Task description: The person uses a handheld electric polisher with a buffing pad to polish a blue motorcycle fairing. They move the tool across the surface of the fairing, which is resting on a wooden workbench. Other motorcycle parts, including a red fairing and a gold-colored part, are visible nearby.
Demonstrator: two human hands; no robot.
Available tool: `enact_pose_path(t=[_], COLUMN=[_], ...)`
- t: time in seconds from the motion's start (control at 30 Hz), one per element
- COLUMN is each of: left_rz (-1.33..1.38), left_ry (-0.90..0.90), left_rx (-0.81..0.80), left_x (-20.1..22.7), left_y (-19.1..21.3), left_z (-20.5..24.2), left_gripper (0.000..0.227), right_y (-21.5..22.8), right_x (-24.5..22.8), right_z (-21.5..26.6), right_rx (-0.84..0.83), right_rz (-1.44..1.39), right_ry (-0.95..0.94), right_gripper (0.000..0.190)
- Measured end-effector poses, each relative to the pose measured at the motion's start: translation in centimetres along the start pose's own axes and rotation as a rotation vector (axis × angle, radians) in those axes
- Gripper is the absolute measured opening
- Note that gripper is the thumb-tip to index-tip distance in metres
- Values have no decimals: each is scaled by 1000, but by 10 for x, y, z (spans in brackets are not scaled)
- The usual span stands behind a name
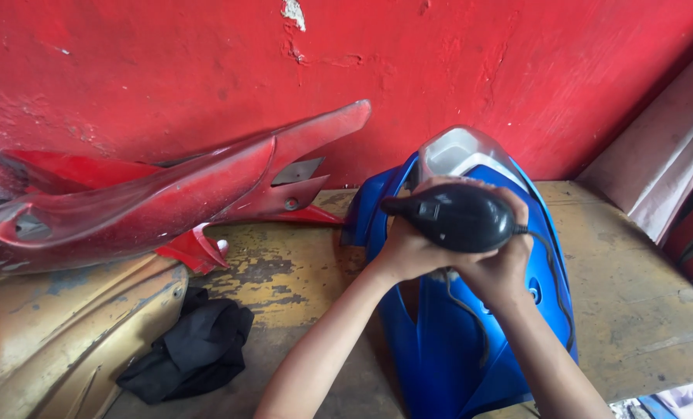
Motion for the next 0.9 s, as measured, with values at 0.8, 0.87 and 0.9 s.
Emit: enact_pose_path(t=[0.8, 0.87, 0.9], left_rz=[-277, -313, -353], left_ry=[-243, -239, -239], left_rx=[343, 381, 425], left_x=[0, 3, 5], left_y=[79, 76, 78], left_z=[99, 110, 118], left_gripper=[76, 77, 77], right_y=[-80, -78, -80], right_x=[-96, -101, -105], right_z=[9, 16, 21], right_rx=[-364, -409, -457], right_rz=[38, -12, -68], right_ry=[432, 440, 453], right_gripper=[71, 69, 66])
Point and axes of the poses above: each hand's wrist, its own z-axis away from the middle knuckle, its own y-axis out of the back of the hand, x = y × z, the point moved 8 cm from there along -z, towards the middle knuckle, and after that the axes turned 13 degrees about z, right-handed, at the moved point
